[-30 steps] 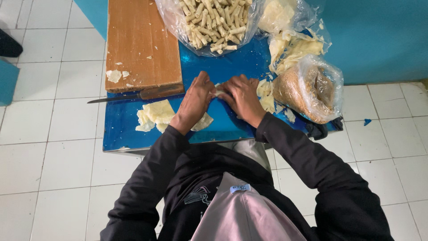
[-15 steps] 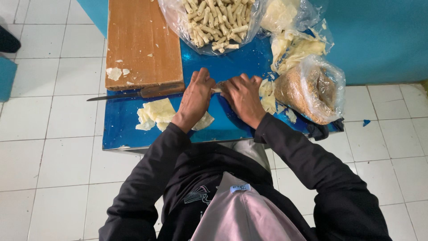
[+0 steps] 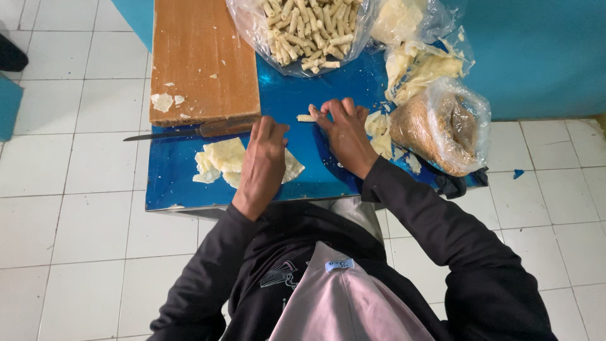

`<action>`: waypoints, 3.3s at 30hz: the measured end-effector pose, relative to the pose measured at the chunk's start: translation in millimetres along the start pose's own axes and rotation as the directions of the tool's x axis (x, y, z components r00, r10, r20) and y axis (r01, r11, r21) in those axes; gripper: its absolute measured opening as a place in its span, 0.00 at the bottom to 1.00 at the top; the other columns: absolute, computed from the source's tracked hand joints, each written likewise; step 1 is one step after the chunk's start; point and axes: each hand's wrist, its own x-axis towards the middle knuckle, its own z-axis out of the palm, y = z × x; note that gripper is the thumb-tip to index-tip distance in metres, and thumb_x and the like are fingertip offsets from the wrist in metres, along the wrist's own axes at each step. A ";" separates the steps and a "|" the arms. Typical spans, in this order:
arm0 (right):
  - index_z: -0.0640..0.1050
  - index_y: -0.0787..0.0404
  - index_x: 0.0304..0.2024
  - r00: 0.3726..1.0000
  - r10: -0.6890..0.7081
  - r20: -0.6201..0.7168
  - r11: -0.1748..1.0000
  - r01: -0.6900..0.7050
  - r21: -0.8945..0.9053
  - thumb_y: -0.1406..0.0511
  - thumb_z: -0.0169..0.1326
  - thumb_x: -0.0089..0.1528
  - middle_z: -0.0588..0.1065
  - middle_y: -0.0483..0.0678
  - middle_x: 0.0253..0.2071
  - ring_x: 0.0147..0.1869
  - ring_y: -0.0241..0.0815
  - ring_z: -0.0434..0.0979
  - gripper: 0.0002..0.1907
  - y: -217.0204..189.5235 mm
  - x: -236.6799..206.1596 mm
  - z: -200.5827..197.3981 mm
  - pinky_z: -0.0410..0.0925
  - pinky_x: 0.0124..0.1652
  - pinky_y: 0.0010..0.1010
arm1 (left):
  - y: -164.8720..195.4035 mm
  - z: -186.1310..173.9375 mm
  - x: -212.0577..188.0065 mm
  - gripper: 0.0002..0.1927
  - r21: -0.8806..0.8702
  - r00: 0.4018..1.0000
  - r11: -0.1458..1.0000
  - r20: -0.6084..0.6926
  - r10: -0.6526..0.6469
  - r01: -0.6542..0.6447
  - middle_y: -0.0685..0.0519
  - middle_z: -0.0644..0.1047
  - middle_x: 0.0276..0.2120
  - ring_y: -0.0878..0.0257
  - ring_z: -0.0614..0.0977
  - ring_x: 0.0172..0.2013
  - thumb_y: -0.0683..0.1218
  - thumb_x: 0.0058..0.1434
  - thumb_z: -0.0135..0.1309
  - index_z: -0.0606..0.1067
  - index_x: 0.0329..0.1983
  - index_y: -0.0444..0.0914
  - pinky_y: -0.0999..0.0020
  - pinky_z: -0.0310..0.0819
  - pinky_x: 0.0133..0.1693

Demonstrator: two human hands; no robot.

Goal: The person sits at a small blue table and tears pieces from sheets of dough, rolls each piece between their fingers into a short stick, and drops the finished stick into a plastic bag beside them. A bag of already completed dough sticks and a knife on a wooden board sit on the table.

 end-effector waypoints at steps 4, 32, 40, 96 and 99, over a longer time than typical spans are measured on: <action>0.75 0.52 0.67 1.000 0.011 0.023 1.000 -0.011 -0.001 0.72 0.53 0.65 0.71 0.41 0.52 0.56 0.45 0.64 0.27 0.3 -0.2 0.3 0.53 0.49 0.45 | 7.2 -9.7 -16.6 0.10 0.011 0.999 0.999 0.002 -0.033 0.033 0.42 0.69 0.46 0.43 0.73 0.49 0.35 0.65 0.53 0.73 0.49 0.30 0.52 0.70 0.44; 0.77 0.60 0.59 0.815 0.324 0.480 0.125 -0.540 0.832 0.69 0.50 0.72 0.78 0.42 0.43 0.43 0.28 0.71 0.13 103.5 37.7 -54.9 0.62 0.39 0.19 | 3.7 -2.6 -32.1 0.08 0.266 0.998 0.963 0.025 -0.053 0.044 0.45 0.70 0.42 0.48 0.70 0.48 0.40 0.59 0.55 0.72 0.41 0.36 0.55 0.64 0.46; 0.78 0.63 0.61 0.763 0.141 0.631 -0.251 -0.589 0.768 0.65 0.49 0.72 0.75 0.45 0.45 0.41 0.31 0.71 0.17 104.5 66.6 -24.8 0.65 0.38 0.22 | 5.2 -1.1 -29.4 0.04 0.216 0.999 0.976 0.009 -0.040 0.037 0.46 0.73 0.36 0.49 0.73 0.41 0.38 0.63 0.50 0.70 0.40 0.36 0.55 0.64 0.45; 0.75 0.57 0.64 0.907 0.354 0.228 0.519 -0.393 0.759 0.76 0.52 0.66 0.83 0.46 0.43 0.42 0.31 0.79 0.24 -25.1 -8.0 -22.7 0.72 0.41 0.25 | -12.6 30.4 -11.0 0.25 -0.532 0.922 0.767 0.072 -0.380 0.358 0.48 0.83 0.39 0.68 0.79 0.29 0.34 0.57 0.61 0.70 0.57 0.35 0.72 0.74 0.32; 0.75 0.57 0.64 0.910 0.381 0.162 0.534 -0.359 0.765 0.76 0.52 0.68 0.83 0.46 0.44 0.44 0.30 0.80 0.22 0.0 -13.1 -32.6 0.74 0.45 0.25 | -9.7 26.5 -10.6 0.24 -0.456 0.942 0.829 0.071 -0.328 0.323 0.48 0.82 0.46 0.67 0.78 0.29 0.33 0.57 0.61 0.71 0.56 0.35 0.71 0.75 0.33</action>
